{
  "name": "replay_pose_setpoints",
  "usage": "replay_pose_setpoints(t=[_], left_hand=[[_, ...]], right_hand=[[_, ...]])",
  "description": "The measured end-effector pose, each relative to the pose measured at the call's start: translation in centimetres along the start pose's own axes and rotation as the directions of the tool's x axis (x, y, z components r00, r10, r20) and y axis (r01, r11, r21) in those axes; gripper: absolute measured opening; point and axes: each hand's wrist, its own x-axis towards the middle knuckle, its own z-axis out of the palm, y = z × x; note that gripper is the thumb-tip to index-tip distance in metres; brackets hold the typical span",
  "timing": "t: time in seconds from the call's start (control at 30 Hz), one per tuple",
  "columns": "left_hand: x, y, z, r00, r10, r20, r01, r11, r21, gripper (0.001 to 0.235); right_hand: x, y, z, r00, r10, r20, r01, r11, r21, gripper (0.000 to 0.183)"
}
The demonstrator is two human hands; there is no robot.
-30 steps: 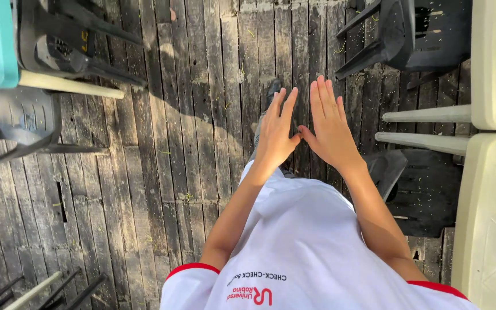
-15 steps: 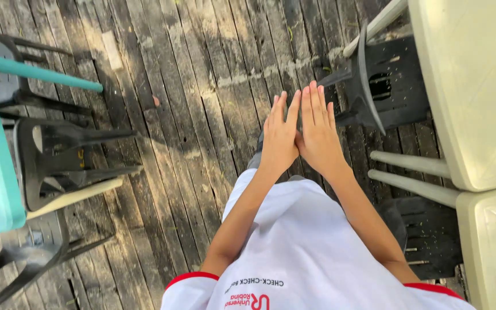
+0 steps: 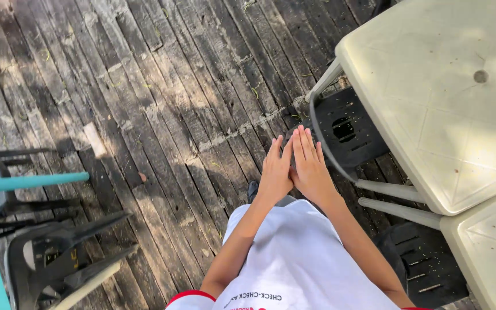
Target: The recorder is stacking plastic chairs in an outdoor restaurant area.
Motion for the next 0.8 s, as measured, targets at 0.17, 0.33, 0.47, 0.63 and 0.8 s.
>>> replay_pose_setpoints(t=[0.17,0.33,0.47,0.63,0.8], left_hand=[[4.1,2.4,1.0,0.989,0.088,0.123,-0.091,0.996,0.022,0.099],[7.4,4.5,1.9,0.961,0.163,0.223,-0.174,0.984,0.03,0.103],[9.4,4.0,2.4,0.902,0.259,0.347,-0.272,0.962,-0.011,0.107],[13.3,4.4,1.5,0.781,0.395,0.484,-0.404,0.91,-0.091,0.11],[16.2,4.4,-2.4,0.63,0.454,0.63,-0.496,0.86,-0.124,0.111]], right_hand=[[0.9,2.4,-2.8,0.991,0.114,-0.072,-0.115,0.993,-0.011,0.091],[1.0,4.8,-5.0,0.957,0.238,-0.164,-0.24,0.971,0.004,0.093],[0.0,5.1,-5.9,0.912,0.351,-0.21,-0.359,0.933,0.003,0.098],[0.6,3.6,-5.9,0.797,0.513,-0.318,-0.534,0.845,0.023,0.101],[3.3,0.8,-4.9,0.663,0.621,-0.419,-0.647,0.756,0.097,0.1]])
